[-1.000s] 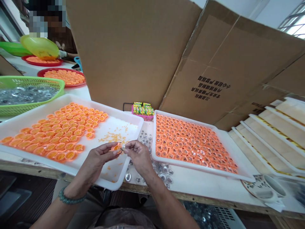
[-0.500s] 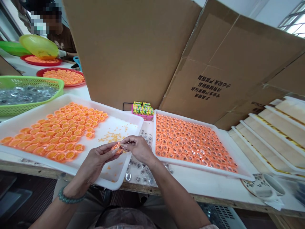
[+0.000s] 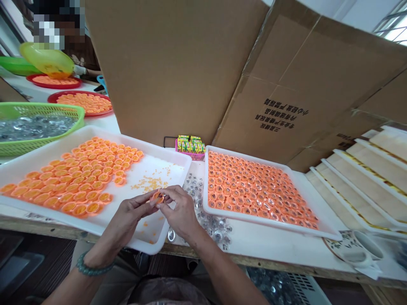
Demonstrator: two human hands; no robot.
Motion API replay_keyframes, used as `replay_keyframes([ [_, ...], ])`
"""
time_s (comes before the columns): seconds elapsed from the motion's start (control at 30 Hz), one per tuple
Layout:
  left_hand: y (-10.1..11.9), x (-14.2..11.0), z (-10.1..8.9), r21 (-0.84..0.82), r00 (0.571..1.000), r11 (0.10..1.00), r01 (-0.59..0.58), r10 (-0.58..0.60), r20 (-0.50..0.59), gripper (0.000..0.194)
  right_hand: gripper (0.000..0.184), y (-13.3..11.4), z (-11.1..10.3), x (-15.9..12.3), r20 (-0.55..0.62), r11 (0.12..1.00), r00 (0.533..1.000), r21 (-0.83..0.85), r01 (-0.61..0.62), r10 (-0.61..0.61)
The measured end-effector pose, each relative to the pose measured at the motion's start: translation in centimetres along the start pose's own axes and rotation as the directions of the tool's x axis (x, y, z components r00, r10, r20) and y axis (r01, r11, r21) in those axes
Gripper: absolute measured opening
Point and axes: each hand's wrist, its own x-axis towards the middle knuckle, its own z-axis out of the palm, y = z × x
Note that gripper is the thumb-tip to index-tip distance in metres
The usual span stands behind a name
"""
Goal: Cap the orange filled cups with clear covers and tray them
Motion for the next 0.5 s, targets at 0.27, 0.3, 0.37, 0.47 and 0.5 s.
replay_keyframes([
  [0.27,-0.1,0.0,0.0,0.004,0.999,1.0,-0.017,0.017,-0.03,0.036,0.034,0.7,0.3,-0.2,0.017,0.985,0.99,-0.097,0.144,-0.143],
  [0.3,-0.1,0.0,-0.1,0.0,0.999,1.0,-0.02,0.02,-0.043,0.035,0.033,0.7,0.5,-0.3,0.011,0.983,0.988,-0.102,0.156,-0.156],
  [0.37,-0.2,0.0,-0.1,-0.003,0.998,0.999,-0.032,0.032,-0.061,0.035,0.032,0.6,0.8,-0.5,-0.001,0.981,0.986,-0.101,0.167,-0.168],
  [0.47,-0.1,-0.2,-0.1,-0.012,0.996,0.999,-0.05,0.049,-0.081,0.043,0.029,0.4,1.0,-0.7,-0.023,0.989,0.99,-0.045,0.139,-0.14],
  [0.5,0.0,-0.2,-0.1,-0.022,0.995,0.998,-0.055,0.053,-0.082,0.048,0.028,0.4,0.8,-0.7,-0.025,0.994,0.994,-0.002,0.109,-0.109],
])
